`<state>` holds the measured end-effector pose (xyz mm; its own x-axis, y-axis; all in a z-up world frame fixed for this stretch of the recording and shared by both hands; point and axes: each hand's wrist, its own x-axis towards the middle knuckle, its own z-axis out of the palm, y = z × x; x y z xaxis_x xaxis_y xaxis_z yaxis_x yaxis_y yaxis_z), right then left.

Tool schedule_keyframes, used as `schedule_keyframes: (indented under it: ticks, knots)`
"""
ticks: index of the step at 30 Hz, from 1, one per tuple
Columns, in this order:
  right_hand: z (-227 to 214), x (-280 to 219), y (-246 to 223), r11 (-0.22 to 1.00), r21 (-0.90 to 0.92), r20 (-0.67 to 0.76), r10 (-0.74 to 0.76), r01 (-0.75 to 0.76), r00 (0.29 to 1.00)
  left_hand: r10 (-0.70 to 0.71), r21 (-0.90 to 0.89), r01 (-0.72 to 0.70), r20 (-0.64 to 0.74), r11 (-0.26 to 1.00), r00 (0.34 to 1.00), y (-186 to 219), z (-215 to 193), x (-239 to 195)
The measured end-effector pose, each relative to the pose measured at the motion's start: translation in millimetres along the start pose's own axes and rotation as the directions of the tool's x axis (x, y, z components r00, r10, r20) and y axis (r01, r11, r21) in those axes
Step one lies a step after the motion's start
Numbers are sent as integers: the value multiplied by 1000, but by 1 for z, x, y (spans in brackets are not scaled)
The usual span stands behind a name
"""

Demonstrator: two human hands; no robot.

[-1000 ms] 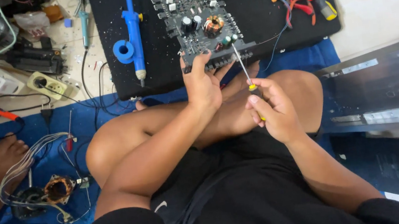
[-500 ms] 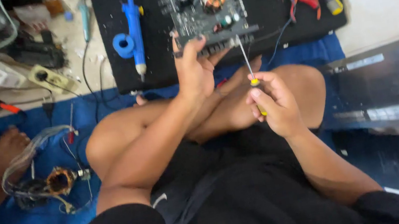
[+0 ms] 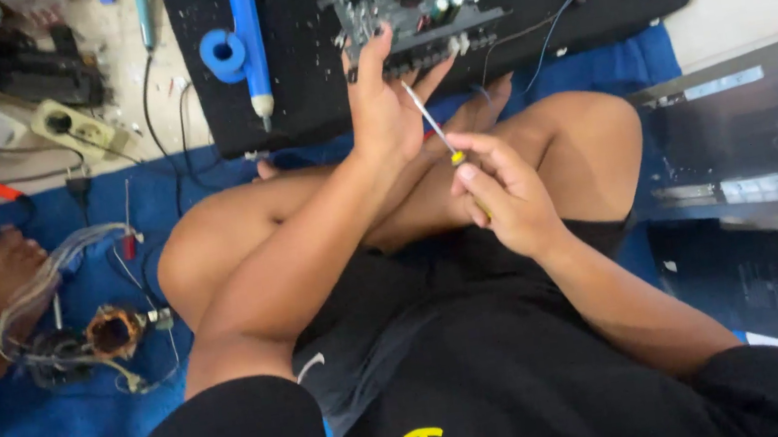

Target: The person cleans a circuit board with a brush, then uses a screwdriver to adjust components on the board's edge. The person flips the board over to inspect both sides and continues to manipulate connectors and ports with the screwdriver.

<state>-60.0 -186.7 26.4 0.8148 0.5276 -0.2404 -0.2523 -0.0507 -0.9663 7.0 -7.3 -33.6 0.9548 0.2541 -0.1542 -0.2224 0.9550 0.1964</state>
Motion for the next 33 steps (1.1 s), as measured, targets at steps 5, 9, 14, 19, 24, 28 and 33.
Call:
schedule_keyframes:
  ticks: [5,9,14,19,24,28,33]
  knots:
    - [4,5,0,999,40,-65,33,-31,997,-21,-52,34,224,998,974,-6,-21,7]
    - [-4,9,6,998,45,-72,43,-39,997,-110,-92,127,169,988,979,-2,-15,3]
    - [0,3,5,992,122,-80,19,-9,997,-162,-128,171,76,977,984,-1,-15,-5]
    - [2,4,19,1000,23,-150,24,-21,988,-135,-214,216,336,953,932,-3,-36,-7]
    - [-9,16,21,999,46,-93,27,-23,995,-193,-258,287,334,922,923,-1,-21,0]
    - [-3,16,10,993,120,-79,10,0,997,-150,-234,229,312,945,938,2,-14,1]
    - [-2,10,6,978,205,-78,46,-29,996,-172,-232,255,325,939,930,2,-12,-3]
